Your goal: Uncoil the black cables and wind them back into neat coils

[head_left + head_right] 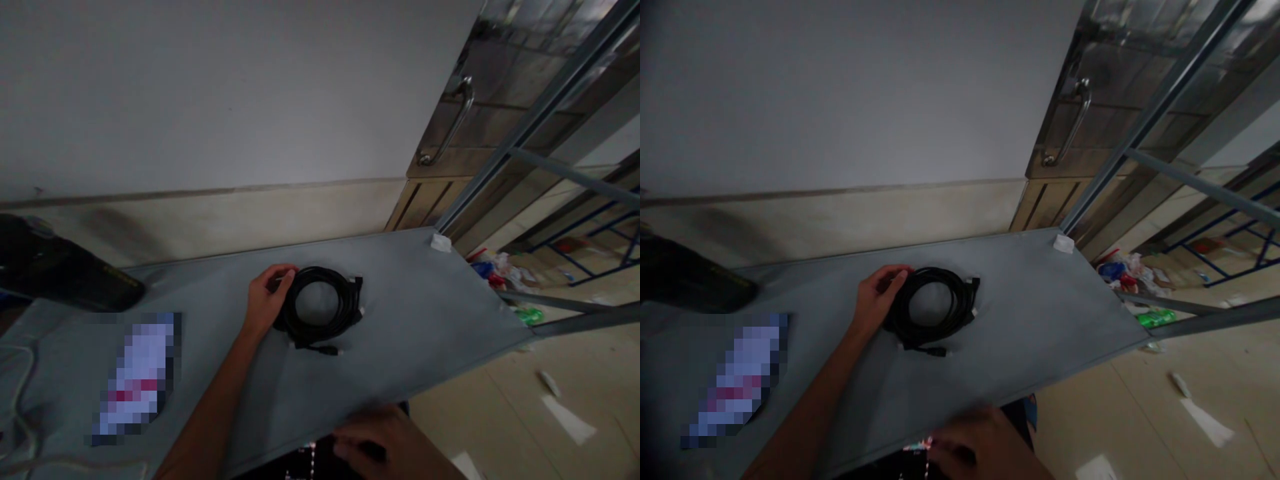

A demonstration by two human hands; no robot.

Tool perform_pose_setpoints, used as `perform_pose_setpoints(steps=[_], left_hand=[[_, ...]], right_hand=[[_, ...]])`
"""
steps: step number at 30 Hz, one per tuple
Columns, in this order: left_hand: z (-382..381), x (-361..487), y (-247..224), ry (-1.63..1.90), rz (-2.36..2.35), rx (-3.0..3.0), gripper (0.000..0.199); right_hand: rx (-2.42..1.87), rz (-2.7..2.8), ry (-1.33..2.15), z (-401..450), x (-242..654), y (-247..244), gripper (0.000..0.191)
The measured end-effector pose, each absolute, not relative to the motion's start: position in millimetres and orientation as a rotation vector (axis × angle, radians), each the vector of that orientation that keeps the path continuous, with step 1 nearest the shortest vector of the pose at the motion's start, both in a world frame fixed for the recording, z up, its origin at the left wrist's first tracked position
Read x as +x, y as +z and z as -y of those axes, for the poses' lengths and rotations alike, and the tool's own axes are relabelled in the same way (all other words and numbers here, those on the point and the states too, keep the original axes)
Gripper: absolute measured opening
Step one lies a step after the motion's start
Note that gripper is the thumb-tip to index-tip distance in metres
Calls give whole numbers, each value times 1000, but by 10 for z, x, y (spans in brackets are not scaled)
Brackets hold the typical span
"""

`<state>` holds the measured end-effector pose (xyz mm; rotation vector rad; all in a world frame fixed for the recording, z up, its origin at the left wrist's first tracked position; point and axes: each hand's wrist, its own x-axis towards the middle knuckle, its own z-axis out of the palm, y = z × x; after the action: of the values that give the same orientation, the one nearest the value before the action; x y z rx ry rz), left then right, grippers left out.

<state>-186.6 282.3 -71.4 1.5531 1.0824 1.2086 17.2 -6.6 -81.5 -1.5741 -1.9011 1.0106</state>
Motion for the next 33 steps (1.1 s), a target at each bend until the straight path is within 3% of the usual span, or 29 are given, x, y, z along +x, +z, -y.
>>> perform_pose_setpoints(steps=[2, 5, 7, 12, 14, 22, 26, 33], left_hand=[[-2824, -1870, -706, 1189, -1086, 1564, 41], [-2832, -1876, -701, 1163, -1088, 1609, 40], [-2840, -1879, -707, 1160, -1089, 1638, 39], [-2850, -1881, -731, 1185, -1114, 1639, 41], [-2852, -1884, -738, 1203, -1109, 1628, 42], [-2882, -1899, -809, 1285, -1141, 1595, 45], [-2886, -1891, -807, 1266, -1163, 1611, 44], [-2896, -1874, -816, 1242, -1207, 1619, 41]], right_hand=[[-1588, 1833, 701, -174, 254, -615, 34], [-1475, 1966, 232, -691, 263, -534, 83], [-1399, 2091, 90, -1009, 208, -613, 94], [-1404, 2289, -13, -1375, 125, -845, 50], [-1419, 2325, -75, -1405, 203, -872, 43], [-1617, 2243, -211, -1519, 1182, -918, 39], [-1785, 2059, -307, -1551, 1664, -1049, 48], [-1907, 1855, -298, -1576, 1806, -1149, 56]])
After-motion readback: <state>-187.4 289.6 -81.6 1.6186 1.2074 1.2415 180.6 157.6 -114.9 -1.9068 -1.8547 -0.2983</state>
